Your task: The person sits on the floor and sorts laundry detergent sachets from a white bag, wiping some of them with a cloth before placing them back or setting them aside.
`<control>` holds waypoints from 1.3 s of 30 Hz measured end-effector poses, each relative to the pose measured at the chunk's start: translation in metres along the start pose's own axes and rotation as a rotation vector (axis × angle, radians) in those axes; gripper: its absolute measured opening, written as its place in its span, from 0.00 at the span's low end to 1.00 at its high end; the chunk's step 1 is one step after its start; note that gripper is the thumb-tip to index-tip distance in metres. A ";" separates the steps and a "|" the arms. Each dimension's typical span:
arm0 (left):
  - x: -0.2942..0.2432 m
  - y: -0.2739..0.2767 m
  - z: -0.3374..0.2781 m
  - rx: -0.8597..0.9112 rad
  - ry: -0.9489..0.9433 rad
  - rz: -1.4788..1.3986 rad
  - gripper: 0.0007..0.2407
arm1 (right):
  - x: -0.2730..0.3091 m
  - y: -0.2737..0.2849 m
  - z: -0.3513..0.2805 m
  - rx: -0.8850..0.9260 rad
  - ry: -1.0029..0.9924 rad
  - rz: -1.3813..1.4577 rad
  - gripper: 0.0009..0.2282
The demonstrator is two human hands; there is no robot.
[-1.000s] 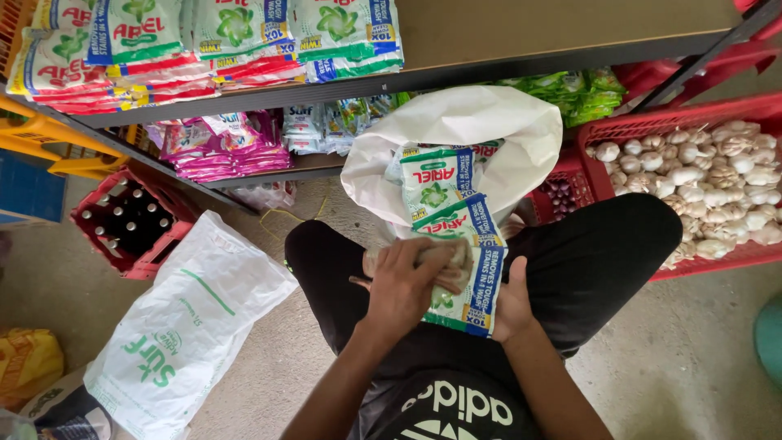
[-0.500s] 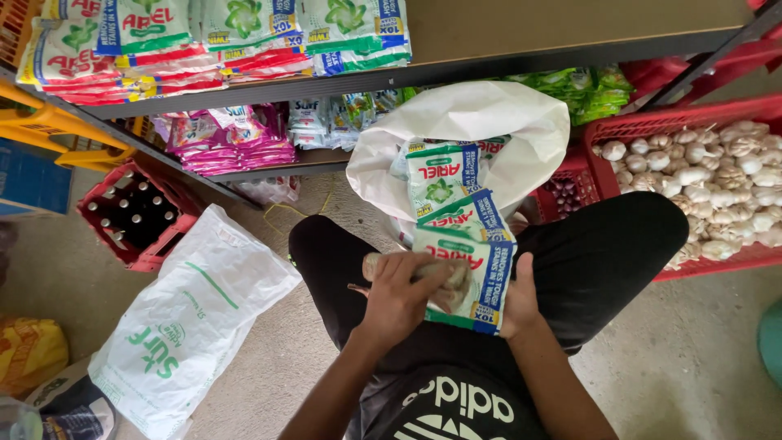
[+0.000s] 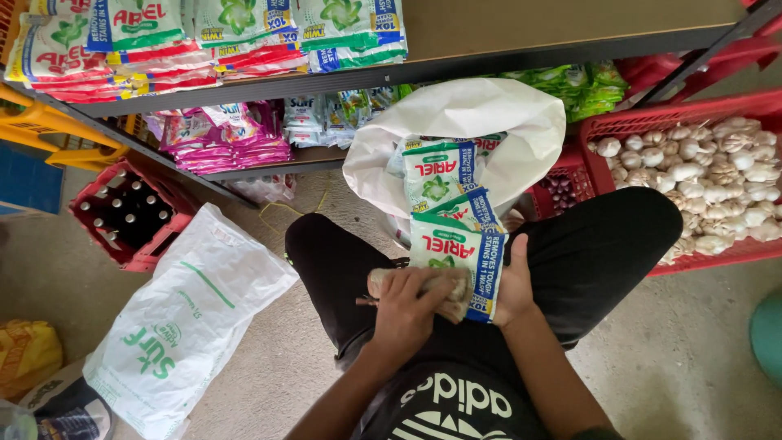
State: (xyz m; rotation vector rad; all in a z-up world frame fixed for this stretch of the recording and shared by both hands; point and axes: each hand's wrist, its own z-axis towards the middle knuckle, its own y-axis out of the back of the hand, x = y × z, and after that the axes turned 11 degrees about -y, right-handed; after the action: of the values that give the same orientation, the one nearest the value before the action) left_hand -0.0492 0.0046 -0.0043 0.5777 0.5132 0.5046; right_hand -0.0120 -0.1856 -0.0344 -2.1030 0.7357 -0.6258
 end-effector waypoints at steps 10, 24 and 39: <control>0.015 -0.018 0.035 -0.065 0.008 0.102 0.10 | -0.007 0.054 0.031 0.094 -0.008 -0.080 0.42; -0.039 0.005 0.000 0.195 0.045 -0.113 0.15 | 0.006 0.011 0.010 0.295 0.033 -0.074 0.40; -0.020 0.024 0.028 0.021 0.267 -0.189 0.23 | 0.008 0.008 -0.004 0.452 -0.021 -0.024 0.42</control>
State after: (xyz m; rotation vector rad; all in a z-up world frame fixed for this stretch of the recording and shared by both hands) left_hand -0.0557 -0.0001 0.0372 0.4785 0.8198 0.3980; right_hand -0.0115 -0.1974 -0.0370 -1.6999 0.5009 -0.7073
